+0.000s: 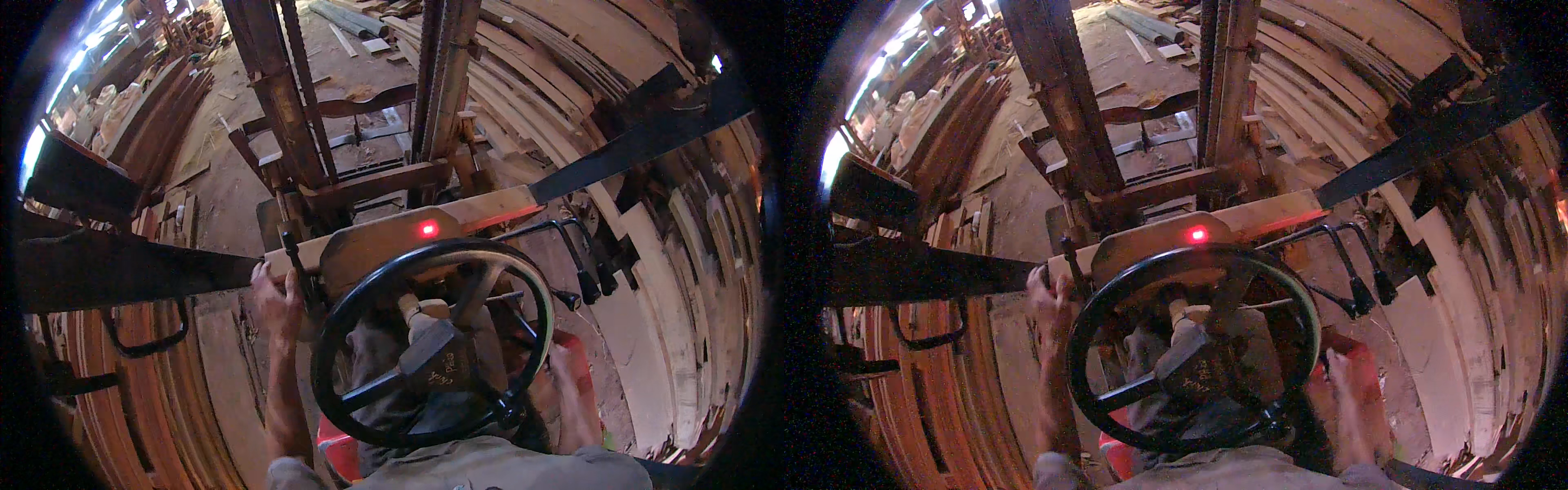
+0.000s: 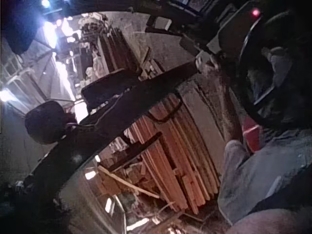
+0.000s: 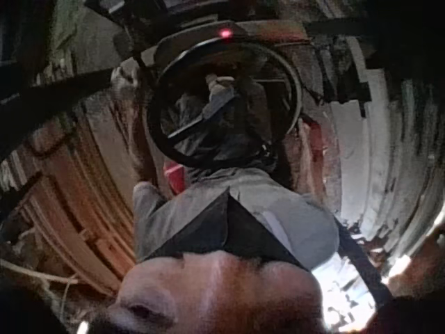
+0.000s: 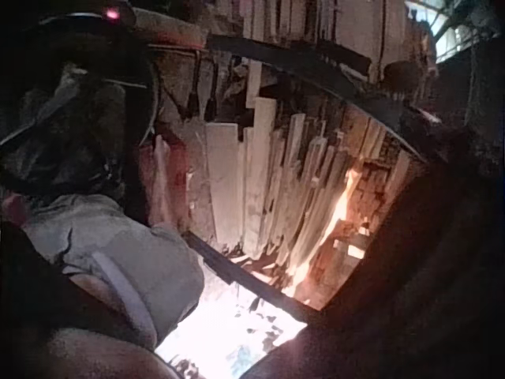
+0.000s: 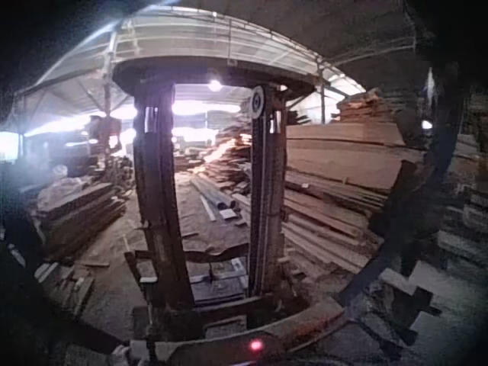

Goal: The person operates a forklift to move a stack of wooden planks, then walks through a workshop to pick up and inspect several planks. They measure one plank with a tape measure and mark it with a pen.

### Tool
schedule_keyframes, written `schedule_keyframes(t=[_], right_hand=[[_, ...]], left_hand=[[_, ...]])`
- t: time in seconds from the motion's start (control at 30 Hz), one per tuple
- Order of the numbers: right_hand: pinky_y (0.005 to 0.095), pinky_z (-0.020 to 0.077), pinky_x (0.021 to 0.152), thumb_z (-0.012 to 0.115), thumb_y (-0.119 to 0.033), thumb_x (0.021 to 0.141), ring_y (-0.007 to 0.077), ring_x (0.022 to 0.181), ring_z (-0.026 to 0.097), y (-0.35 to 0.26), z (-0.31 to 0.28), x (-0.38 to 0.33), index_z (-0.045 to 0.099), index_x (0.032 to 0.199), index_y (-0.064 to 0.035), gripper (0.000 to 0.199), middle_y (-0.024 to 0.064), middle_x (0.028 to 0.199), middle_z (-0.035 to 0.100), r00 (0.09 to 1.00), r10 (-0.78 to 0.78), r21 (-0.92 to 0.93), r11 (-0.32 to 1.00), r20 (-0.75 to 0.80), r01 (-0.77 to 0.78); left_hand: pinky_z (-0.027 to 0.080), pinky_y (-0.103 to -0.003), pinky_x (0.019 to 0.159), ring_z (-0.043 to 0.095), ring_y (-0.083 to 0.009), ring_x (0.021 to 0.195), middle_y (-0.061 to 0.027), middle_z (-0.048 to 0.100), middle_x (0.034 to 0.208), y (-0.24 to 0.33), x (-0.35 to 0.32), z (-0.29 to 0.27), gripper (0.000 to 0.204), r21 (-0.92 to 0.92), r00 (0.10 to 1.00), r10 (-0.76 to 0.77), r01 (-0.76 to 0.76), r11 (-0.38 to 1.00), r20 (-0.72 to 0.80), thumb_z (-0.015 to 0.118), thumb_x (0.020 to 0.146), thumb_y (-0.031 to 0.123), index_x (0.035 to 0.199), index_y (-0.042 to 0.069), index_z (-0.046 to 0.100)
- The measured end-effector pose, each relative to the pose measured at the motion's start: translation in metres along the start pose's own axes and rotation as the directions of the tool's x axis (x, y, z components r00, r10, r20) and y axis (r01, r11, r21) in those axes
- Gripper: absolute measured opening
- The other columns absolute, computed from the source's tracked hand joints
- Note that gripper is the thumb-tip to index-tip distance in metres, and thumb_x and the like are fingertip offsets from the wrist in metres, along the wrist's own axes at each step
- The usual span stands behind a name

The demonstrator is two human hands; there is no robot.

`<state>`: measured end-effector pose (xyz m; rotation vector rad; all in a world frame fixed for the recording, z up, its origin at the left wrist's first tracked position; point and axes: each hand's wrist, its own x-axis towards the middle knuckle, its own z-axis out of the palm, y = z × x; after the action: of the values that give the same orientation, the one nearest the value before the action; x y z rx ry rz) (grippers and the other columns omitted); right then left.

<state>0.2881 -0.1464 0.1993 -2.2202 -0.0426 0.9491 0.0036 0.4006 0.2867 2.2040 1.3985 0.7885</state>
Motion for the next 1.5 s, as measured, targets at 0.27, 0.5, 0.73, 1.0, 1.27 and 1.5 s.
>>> schedule_keyframes(t=[0.27, 0.5, 0.73, 1.0, 1.27, 1.5], right_hand=[[0.0325, 0.0522, 0.071, 0.053, -0.039, 0.093, 0.0239, 0.081, 0.065, -0.144, 0.083, -0.001, 0.065, 0.099, -0.0003, 0.041, 0.0143, 0.087, 0.065, 0.88, -0.467, -0.242, 0.867, -0.091, 0.435], [0.0319, 0.0523, 0.073, 0.054, -0.036, 0.093, 0.024, 0.085, 0.065, -0.12, 0.142, 0.001, 0.062, 0.103, -0.0003, 0.038, 0.014, 0.093, 0.064, 0.865, -0.422, 0.233, 0.901, 0.273, 0.366], [0.0314, 0.0524, 0.076, 0.054, -0.032, 0.093, 0.0242, 0.089, 0.065, -0.105, 0.148, 0.003, 0.059, 0.108, -0.0003, 0.036, 0.0137, 0.098, 0.063, 0.854, -0.386, 0.366, 0.895, 0.348, 0.256], [0.0307, 0.0525, 0.078, 0.055, -0.028, 0.093, 0.0243, 0.093, 0.064, -0.112, 0.161, 0.016, 0.056, 0.114, -0.0002, 0.035, 0.0134, 0.104, 0.063, 0.826, -0.418, 0.476, 0.853, 0.378, 0.214], [0.0301, 0.0526, 0.081, 0.056, -0.024, 0.093, 0.0245, 0.097, 0.064, -0.127, 0.165, 0.046, 0.053, 0.12, -0.0002, 0.036, 0.0131, 0.111, 0.062, 0.802, -0.524, 0.666, 0.71, 0.286, 0.226], [0.0376, 0.0556, 0.08, 0.054, -0.017, 0.092, 0.0267, 0.103, 0.061, -0.04, 0.046, 0.007, 0.045, 0.128, -0.0032, 0.039, 0.0165, 0.118, 0.057, 0.979, -0.203, 0.756, 0.644, 0.015, 0.122]], left_hand=[[0.042, -0.042, 0.092, 0.055, -0.0359, 0.11, -0.0244, 0.055, 0.119, -0.038, 0.068, 0.104, 0.065, -0.12, 0.897, -0.422, 0.437, 0.891, 0.13, 0.053, 0.093, 0.044, 0.133, -0.006, 0.039], [0.047, -0.038, 0.083, 0.063, -0.0291, 0.095, -0.0184, 0.064, 0.105, -0.106, 0.082, 0.116, 0.056, -0.144, 0.917, -0.33, 0.366, 0.919, 0.224, 0.055, 0.093, 0.038, 0.131, -0.003, 0.046], [0.047, -0.035, 0.074, 0.061, -0.0205, 0.079, -0.0126, 0.064, 0.091, -0.148, 0.089, 0.118, 0.051, -0.254, 0.929, -0.309, 0.355, 0.9, 0.203, 0.055, 0.094, 0.039, 0.128, 0.001, 0.051], [0.046, -0.032, 0.068, 0.057, -0.015, 0.075, -0.006, 0.062, 0.086, -0.118, 0.089, 0.112, 0.041, -0.299, 0.91, -0.307, 0.386, 0.873, 0.278, 0.053, 0.095, 0.037, 0.118, 0.003, 0.056], [0.04, -0.026, 0.061, 0.046, -0.011, 0.065, -0.0007, 0.051, 0.072, -0.104, 0.075, 0.088, 0.034, -0.634, 0.831, -0.361, 0.556, 0.537, 0.422, 0.047, 0.099, 0.039, 0.083, 0.01, 0.055], [0.044, -0.03, 0.066, 0.049, -0.0135, 0.065, -0.0011, 0.05, 0.067, -0.063, -0.021, 0.052, 0.044, -0.907, 0.831, -0.433, 0.415, 0.064, 0.349, 0.044, 0.1, 0.042, 0.071, 0.01, 0.053]])
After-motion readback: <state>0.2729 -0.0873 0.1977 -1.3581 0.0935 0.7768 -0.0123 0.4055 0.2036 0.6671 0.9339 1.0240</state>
